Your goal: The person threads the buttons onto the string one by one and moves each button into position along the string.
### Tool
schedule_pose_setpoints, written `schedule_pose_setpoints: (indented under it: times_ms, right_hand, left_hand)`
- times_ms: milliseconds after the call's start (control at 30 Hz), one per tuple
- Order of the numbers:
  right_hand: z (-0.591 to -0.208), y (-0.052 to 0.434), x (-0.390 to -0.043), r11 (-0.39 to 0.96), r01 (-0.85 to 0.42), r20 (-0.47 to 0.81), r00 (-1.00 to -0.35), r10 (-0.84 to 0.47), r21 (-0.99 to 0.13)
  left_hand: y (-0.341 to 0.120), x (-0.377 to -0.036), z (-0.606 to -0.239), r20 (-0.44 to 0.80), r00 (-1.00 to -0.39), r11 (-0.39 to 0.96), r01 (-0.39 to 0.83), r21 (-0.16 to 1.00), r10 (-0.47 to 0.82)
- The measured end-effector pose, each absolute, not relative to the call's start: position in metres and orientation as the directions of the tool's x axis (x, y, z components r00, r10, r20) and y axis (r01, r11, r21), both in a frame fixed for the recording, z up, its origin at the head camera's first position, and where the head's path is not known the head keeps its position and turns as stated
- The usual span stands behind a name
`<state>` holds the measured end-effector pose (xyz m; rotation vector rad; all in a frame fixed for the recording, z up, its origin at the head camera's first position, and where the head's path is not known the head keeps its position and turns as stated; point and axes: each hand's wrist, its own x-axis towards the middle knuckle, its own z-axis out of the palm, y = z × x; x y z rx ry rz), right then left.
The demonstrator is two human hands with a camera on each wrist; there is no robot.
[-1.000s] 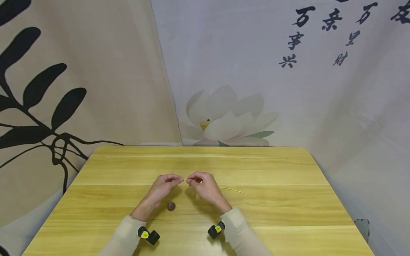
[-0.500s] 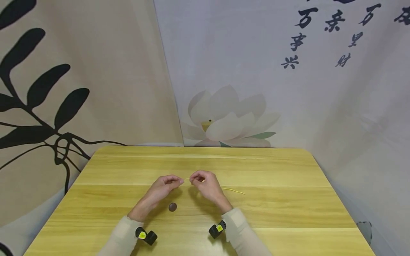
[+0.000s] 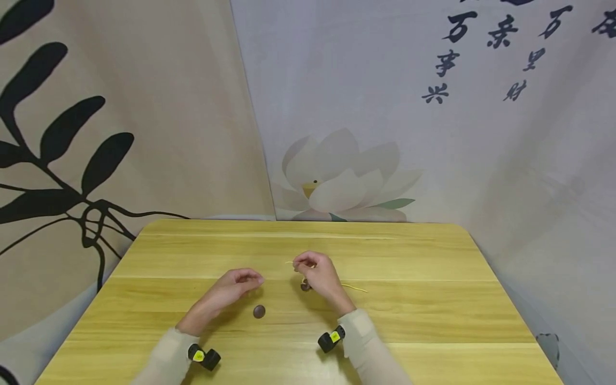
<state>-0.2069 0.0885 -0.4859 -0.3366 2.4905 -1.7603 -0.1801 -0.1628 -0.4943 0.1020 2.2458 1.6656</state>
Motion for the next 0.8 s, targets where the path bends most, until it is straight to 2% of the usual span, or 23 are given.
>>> schedule_pose_setpoints:
  times_ms: [267,433,800]
  right_hand:
    - [-0.468,0.091,-0.201,0.278,-0.117,0.05,-0.97,-0.239,-0.953]
    - [-0.488,0.097,-0.21,0.281,-0.099,0.039,-0.977,-0.212,-0.955]
    - [-0.511,0.105,-0.224,0.29,-0.04,-0.023,-0.977,-0.21,-0.956]
  left_hand:
    - [-0.177,-0.175,-0.498,-0.249,-0.932,0.348,-0.149,0.926,0.262]
    - [-0.181,-0.172,-0.498,-0.247,-0.923,0.364,-0.131,0.922,0.296]
    - [-0.181,-0.169,-0.494,-0.266,-0.846,0.406,-0.065,0.912,0.462]
